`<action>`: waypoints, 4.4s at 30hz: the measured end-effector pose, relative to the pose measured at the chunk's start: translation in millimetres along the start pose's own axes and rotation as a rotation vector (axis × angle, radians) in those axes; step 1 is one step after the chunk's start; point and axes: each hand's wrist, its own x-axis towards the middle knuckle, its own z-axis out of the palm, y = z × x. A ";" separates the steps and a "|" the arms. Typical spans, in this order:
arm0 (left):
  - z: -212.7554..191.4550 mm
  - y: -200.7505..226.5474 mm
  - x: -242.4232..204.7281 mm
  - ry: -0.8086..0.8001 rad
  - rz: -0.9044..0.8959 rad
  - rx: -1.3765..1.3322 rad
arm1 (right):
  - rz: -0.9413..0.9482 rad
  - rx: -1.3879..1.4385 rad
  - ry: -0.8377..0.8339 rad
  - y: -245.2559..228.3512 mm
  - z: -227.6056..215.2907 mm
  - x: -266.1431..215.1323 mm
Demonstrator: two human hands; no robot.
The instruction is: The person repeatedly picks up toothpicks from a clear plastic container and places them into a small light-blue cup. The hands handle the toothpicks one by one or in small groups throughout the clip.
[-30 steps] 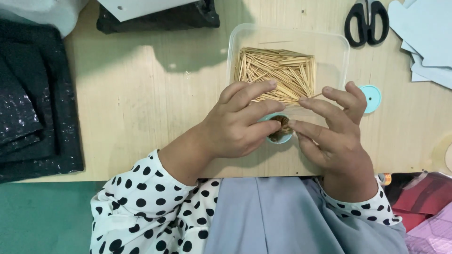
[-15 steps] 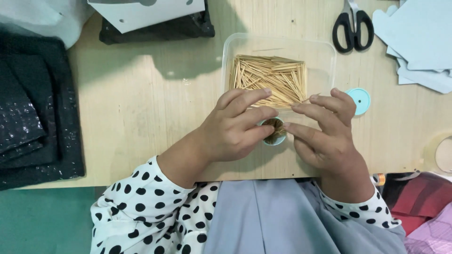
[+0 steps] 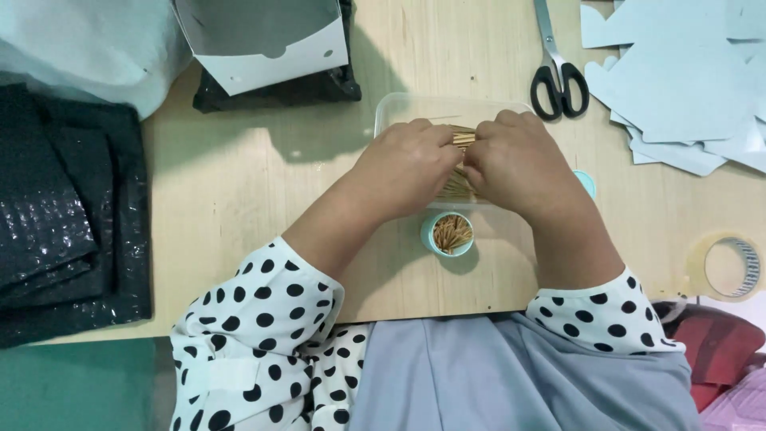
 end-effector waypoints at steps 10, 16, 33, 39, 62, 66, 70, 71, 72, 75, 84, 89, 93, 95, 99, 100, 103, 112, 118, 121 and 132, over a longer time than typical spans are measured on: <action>20.2 -6.1 -9.0 -0.050 -0.090 0.022 | 0.030 0.002 -0.118 -2.2 -5.6 2.5; 25.3 -4.7 -15.0 -0.111 -0.121 0.058 | 0.024 0.000 -0.101 -1.4 -2.8 1.7; 19.9 -6.5 -5.9 0.191 -0.174 0.136 | -0.071 0.459 0.301 9.5 -6.6 -6.1; -25.4 -3.0 10.4 0.290 -0.349 -0.349 | -0.063 0.717 0.436 19.9 -9.6 -14.5; -9.4 19.3 18.7 0.338 -0.677 -1.042 | -0.103 0.974 0.615 2.7 -4.8 -11.6; -19.7 18.8 23.5 0.369 -0.733 -1.128 | -0.116 0.895 0.633 2.2 -12.2 -12.6; -12.7 15.9 19.8 0.354 -0.838 -1.221 | -0.103 0.775 0.694 4.4 -21.8 -15.5; -13.8 16.5 19.9 0.339 -0.855 -1.242 | -0.144 0.740 0.688 5.6 -26.4 -15.6; -14.7 17.7 19.8 0.323 -0.874 -1.264 | -0.183 0.705 0.682 6.6 -30.8 -16.5; -16.2 19.7 19.1 0.248 -0.859 -1.259 | -0.278 0.648 0.638 -0.1 -36.4 -17.9; -13.7 20.7 15.8 0.104 -0.759 -1.245 | -0.391 0.586 0.662 -10.2 -19.6 -12.2; -14.8 20.2 15.2 0.096 -0.798 -1.304 | -0.404 0.584 0.719 -10.0 -16.8 -10.4; -7.7 16.4 14.2 0.090 -0.840 -1.364 | -0.436 0.576 0.815 -9.6 -13.6 -8.0; -9.3 13.7 13.8 0.086 -0.846 -1.375 | -0.434 0.562 0.834 -8.6 -12.2 -8.4; -2.1 9.8 10.7 0.087 -0.832 -1.407 | -0.443 0.546 0.896 -8.3 -11.0 -7.9; -0.6 10.3 10.4 0.086 -0.833 -1.407 | -0.443 0.547 0.897 -8.1 -10.4 -7.7; -1.6 13.0 11.6 0.111 -0.818 -1.436 | -0.450 0.537 0.919 -8.6 -9.8 -6.5; -0.3 17.7 9.2 0.156 -0.754 -1.407 | -0.413 0.718 0.917 -4.9 -12.1 -7.7; -23.3 36.3 13.7 0.157 -0.689 -1.300 | -0.355 0.978 0.901 -0.8 -16.4 -12.4; -36.4 43.9 11.2 0.164 -0.637 -1.195 | -0.347 1.006 0.853 -7.5 -19.7 -21.6; -37.2 73.9 -17.3 0.105 -0.451 -1.023 | -0.353 0.965 0.811 -30.7 -13.8 -58.5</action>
